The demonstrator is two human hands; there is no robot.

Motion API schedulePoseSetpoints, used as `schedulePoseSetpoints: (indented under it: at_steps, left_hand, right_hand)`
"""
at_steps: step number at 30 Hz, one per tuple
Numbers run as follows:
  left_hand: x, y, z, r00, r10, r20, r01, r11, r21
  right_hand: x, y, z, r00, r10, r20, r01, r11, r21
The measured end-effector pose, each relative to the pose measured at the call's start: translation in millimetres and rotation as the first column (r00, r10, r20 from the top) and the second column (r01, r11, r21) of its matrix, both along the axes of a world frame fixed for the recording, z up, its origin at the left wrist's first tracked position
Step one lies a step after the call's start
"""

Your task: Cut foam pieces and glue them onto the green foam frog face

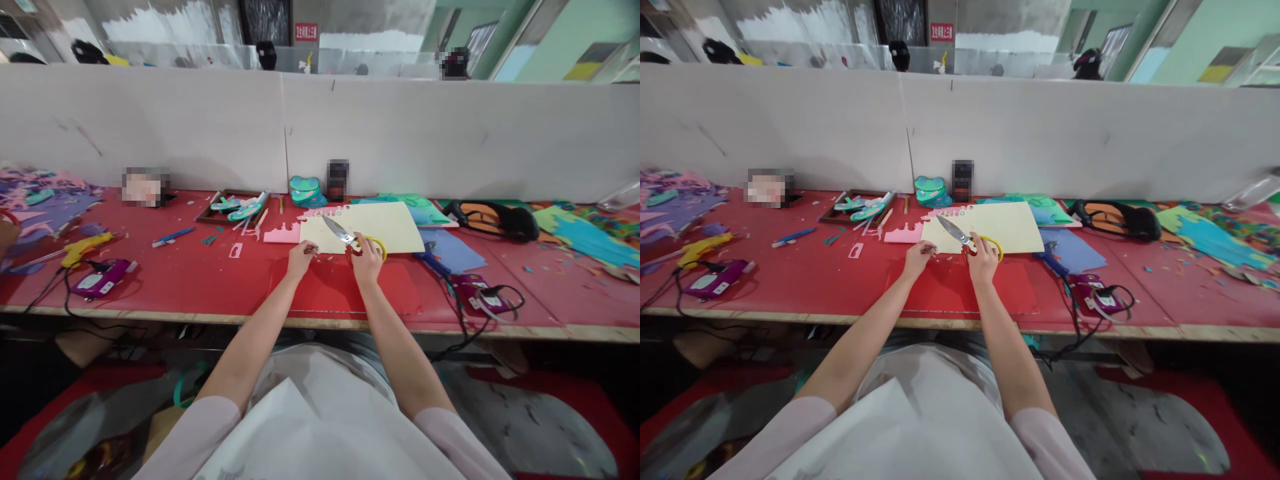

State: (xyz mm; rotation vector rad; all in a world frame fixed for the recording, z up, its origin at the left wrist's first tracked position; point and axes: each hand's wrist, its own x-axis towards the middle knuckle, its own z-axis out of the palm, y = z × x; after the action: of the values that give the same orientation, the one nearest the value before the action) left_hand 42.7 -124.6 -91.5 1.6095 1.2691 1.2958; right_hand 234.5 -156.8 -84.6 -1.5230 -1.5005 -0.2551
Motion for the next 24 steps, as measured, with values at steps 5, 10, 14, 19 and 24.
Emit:
schedulePoseSetpoints:
  at_steps: [5, 10, 14, 19, 24]
  left_hand:
    - [-0.4, 0.8, -1.0, 1.000, 0.010, -0.018, -0.010, 1.000, -0.005]
    - [-1.4, 3.6, -4.4, 1.000, 0.016, -0.026, -0.016, 1.000, 0.000]
    - [-1.3, 5.0, -6.0, 1.000, 0.011, -0.025, -0.010, 1.000, 0.005]
    - [0.3, 4.0, -3.9, 1.000, 0.022, -0.020, -0.022, 1.000, 0.009]
    - [-0.7, 0.2, 2.6, 0.999, 0.050, -0.015, -0.050, 0.998, 0.025]
  right_hand:
    - [-4.1, -3.1, 2.9, 1.000, 0.019, -0.025, -0.019, 1.000, -0.015]
    - [-6.4, -5.4, 5.4, 0.998, 0.063, -0.023, -0.064, 0.997, -0.036]
    - [-4.6, -1.8, 3.1, 0.991, 0.131, -0.017, -0.131, 0.991, 0.005]
    - [-5.8, 0.1, 2.5, 0.991, 0.130, -0.034, -0.126, 0.987, 0.097]
    - [-5.2, 2.9, -1.1, 0.959, 0.177, -0.221, -0.165, 0.984, 0.071]
